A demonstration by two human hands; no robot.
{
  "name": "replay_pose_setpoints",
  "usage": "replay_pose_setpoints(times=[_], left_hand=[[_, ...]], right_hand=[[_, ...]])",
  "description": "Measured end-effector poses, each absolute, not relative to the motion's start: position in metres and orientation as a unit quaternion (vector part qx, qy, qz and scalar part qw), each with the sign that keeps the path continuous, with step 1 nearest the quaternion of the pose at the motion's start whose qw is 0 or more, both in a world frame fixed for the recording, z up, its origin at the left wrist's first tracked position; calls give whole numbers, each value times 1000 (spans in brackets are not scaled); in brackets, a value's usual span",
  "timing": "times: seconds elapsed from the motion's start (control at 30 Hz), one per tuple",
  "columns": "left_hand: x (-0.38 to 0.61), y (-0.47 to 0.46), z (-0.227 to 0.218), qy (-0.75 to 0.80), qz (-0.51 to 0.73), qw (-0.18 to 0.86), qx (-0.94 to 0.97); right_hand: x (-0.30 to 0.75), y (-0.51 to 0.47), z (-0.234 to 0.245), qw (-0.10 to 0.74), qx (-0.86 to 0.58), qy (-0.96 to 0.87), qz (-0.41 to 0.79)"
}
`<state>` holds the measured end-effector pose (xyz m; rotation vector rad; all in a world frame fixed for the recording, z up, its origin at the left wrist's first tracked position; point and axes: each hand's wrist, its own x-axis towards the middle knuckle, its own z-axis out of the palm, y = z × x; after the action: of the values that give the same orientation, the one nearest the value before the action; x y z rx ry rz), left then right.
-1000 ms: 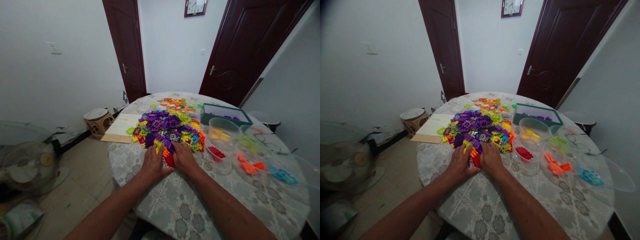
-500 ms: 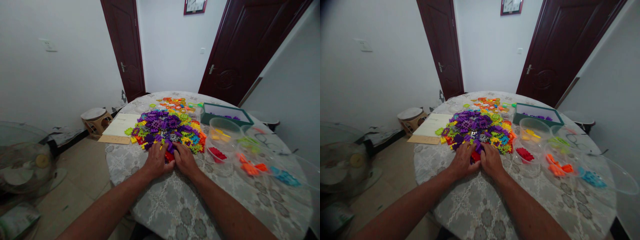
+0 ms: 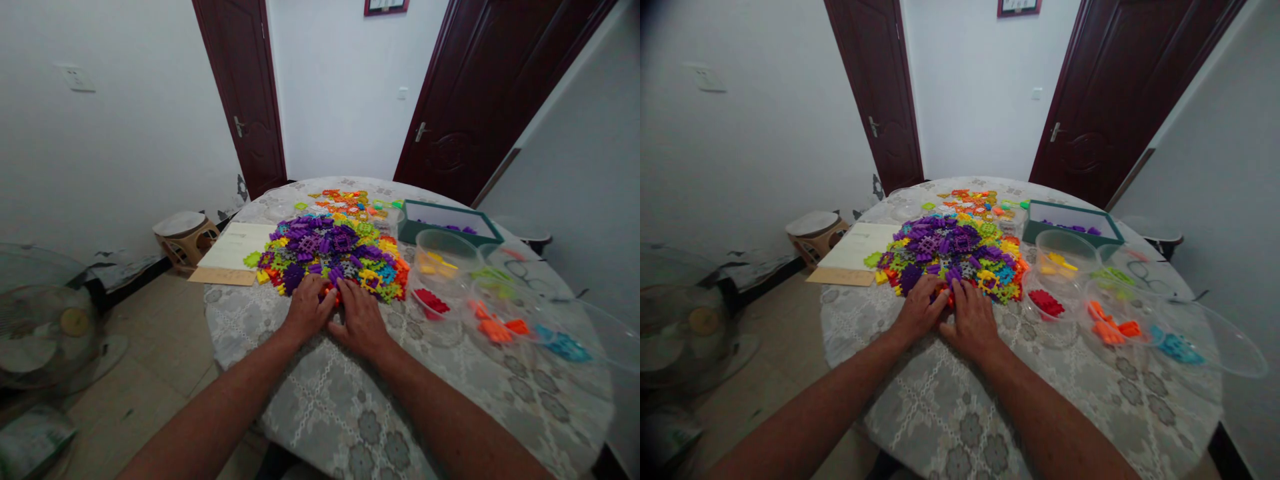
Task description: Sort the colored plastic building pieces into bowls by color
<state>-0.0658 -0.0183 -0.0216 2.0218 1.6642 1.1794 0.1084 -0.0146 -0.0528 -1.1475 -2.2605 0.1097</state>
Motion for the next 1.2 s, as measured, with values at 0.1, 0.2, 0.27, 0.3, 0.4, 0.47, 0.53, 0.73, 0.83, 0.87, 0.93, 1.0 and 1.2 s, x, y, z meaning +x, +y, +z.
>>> replay_pose_setpoints(times=[0.1, 0.2, 0.27, 0.3, 0.4, 0.47, 0.53, 0.73, 0.83, 0.87, 0.93, 1.0, 1.2], left_hand=[[-68, -21, -21, 568, 402, 154, 702], [-79, -25, -22, 561, 360, 183, 723], [-89, -27, -24, 545, 328, 197, 746], [-93, -28, -25, 535, 314, 200, 758], [-104, -28, -27, 514, 286, 193, 786], [-106, -27, -29, 506, 277, 183, 796], [-106, -25, -32, 499, 273, 171, 804], [-95, -20, -40, 523, 279, 122, 796], [-88, -17, -40, 533, 280, 99, 792], [-86, -17, -40, 535, 275, 93, 793], [-82, -15, -38, 542, 263, 84, 794], [-78, -13, -37, 553, 256, 75, 789], [-68, -9, -38, 571, 272, 38, 774]], right_hand=[[100, -15, -54, 300, -447, -843, 19], [104, -14, -55, 293, -439, -849, 20], [107, -13, -55, 290, -430, -855, 24], [109, -13, -55, 288, -428, -856, 27], [109, -12, -52, 279, -428, -859, 32], [107, -12, -49, 269, -427, -863, 34], [106, -12, -47, 264, -427, -864, 38], [110, -8, -48, 270, -422, -863, 65], [113, -4, -51, 279, -417, -861, 82], [114, -3, -50, 281, -415, -861, 90], [115, -3, -48, 286, -412, -859, 105], [114, -4, -45, 292, -414, -854, 120], [111, -7, -42, 325, -432, -827, 156]])
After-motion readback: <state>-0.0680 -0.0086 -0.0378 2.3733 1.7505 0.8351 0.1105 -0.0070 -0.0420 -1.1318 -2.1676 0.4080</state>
